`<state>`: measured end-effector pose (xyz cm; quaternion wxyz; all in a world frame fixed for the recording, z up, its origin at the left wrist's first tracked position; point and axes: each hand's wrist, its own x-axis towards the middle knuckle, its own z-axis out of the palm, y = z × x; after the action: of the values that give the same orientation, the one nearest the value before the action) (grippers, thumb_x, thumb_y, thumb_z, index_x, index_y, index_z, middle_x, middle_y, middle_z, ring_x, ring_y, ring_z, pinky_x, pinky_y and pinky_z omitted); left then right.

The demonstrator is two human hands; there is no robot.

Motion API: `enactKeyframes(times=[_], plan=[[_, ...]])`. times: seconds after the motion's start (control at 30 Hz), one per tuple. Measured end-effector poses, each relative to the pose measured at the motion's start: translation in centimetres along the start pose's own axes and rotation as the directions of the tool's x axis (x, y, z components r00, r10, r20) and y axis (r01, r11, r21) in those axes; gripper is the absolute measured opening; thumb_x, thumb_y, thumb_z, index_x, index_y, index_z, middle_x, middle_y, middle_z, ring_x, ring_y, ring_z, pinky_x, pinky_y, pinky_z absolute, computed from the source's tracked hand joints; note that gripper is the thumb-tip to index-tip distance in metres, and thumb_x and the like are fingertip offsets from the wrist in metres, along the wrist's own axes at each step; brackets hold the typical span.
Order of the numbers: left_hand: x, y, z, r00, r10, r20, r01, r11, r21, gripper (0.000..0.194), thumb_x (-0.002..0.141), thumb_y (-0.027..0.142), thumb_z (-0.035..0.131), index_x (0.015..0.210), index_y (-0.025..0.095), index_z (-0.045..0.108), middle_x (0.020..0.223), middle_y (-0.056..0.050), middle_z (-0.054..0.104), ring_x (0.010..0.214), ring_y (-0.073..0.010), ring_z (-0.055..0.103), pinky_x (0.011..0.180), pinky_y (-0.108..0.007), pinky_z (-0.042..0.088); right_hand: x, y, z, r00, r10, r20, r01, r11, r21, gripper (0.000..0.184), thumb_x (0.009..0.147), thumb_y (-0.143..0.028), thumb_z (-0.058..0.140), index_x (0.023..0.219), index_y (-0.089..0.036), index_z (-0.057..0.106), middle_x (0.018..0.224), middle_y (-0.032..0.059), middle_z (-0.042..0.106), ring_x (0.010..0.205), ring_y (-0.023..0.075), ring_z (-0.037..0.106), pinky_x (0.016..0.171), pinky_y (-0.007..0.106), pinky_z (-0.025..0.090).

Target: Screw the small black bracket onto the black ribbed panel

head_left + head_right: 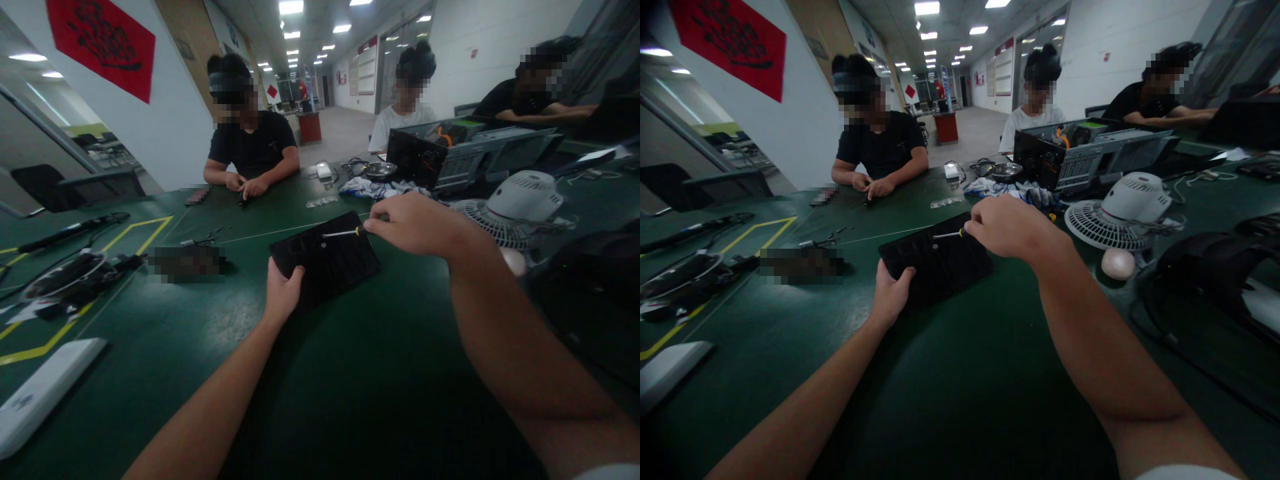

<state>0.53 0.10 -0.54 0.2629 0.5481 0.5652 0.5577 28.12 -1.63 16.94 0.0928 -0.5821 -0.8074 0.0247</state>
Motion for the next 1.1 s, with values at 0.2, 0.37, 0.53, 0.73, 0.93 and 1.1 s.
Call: enactKeyframes(times=[0.2,0.37,0.53,0.73,0.93,1.1], plan=[[0.1,-0.2,0.1,1.000,0.011,-0.020,-0.011,1.000,0.008,0.044,0.081,0.025,0.073,0.124,0.022,0.060,0.120,-0.009,0.071,0.116,-0.0299,0.069,0.110,-0.051,0.054,-0.2,0.8,-0.4,0.997,-0.047,-0.056,0.046,0.999,-0.021,0.032,0.084,-0.032,0.071,0.112,-0.018,0.081,0.103,0.0116,0.080,0.093,0.0292,0.072,0.083,0.039,0.051],[0.0,-0.3,0.1,1.000,-0.003,-0.006,0.003,1.000,-0.010,0.045,0.082,0.026,0.073,0.125,0.022,0.059,0.121,-0.009,0.071,0.116,-0.0298,0.070,0.109,-0.051,0.054,0.1,0.6,0.1,0.996,-0.072,-0.045,0.072,0.997,-0.008,0.030,0.085,-0.035,0.070,0.106,-0.020,0.085,0.102,0.0126,0.081,0.096,0.0317,0.073,0.080,0.040,0.052],[-0.1,0.0,0.1,1.000,-0.006,0.000,0.006,1.000,-0.002,0.045,0.082,0.027,0.073,0.125,0.022,0.060,0.119,-0.009,0.071,0.114,-0.0296,0.070,0.108,-0.051,0.055,0.1,0.3,0.2,0.995,-0.085,-0.052,0.085,0.996,-0.005,0.030,0.085,-0.033,0.068,0.105,-0.018,0.086,0.103,0.0136,0.082,0.096,0.0322,0.074,0.080,0.041,0.052],[-0.1,0.4,0.2,1.000,-0.009,0.002,0.009,1.000,-0.011,0.046,0.082,0.027,0.072,0.126,0.021,0.060,0.121,-0.010,0.070,0.115,-0.0301,0.069,0.108,-0.051,0.055,-0.1,-0.2,0.1,0.994,-0.068,-0.086,0.069,0.998,0.006,0.031,0.085,-0.031,0.068,0.106,-0.016,0.086,0.104,0.0147,0.082,0.098,0.0324,0.075,0.085,0.042,0.054],[-0.2,0.6,0.2,1.000,0.007,0.004,-0.007,1.000,-0.009,0.043,0.082,0.026,0.072,0.123,0.021,0.060,0.118,-0.009,0.071,0.112,-0.0295,0.070,0.106,-0.050,0.057,0.0,-0.5,0.4,0.995,-0.051,-0.088,0.051,0.999,0.006,0.030,0.085,-0.033,0.069,0.105,-0.019,0.086,0.103,0.0128,0.082,0.100,0.0320,0.074,0.086,0.042,0.055],[-0.2,0.2,0.2,1.000,-0.004,-0.002,0.004,1.000,0.003,0.044,0.083,0.027,0.073,0.124,0.022,0.061,0.119,-0.009,0.071,0.113,-0.0307,0.070,0.107,-0.053,0.056,-0.4,-1.1,0.3,0.992,-0.071,-0.106,0.072,0.997,0.005,0.032,0.085,-0.026,0.066,0.109,-0.016,0.084,0.105,0.0140,0.082,0.100,0.0317,0.075,0.091,0.042,0.054]])
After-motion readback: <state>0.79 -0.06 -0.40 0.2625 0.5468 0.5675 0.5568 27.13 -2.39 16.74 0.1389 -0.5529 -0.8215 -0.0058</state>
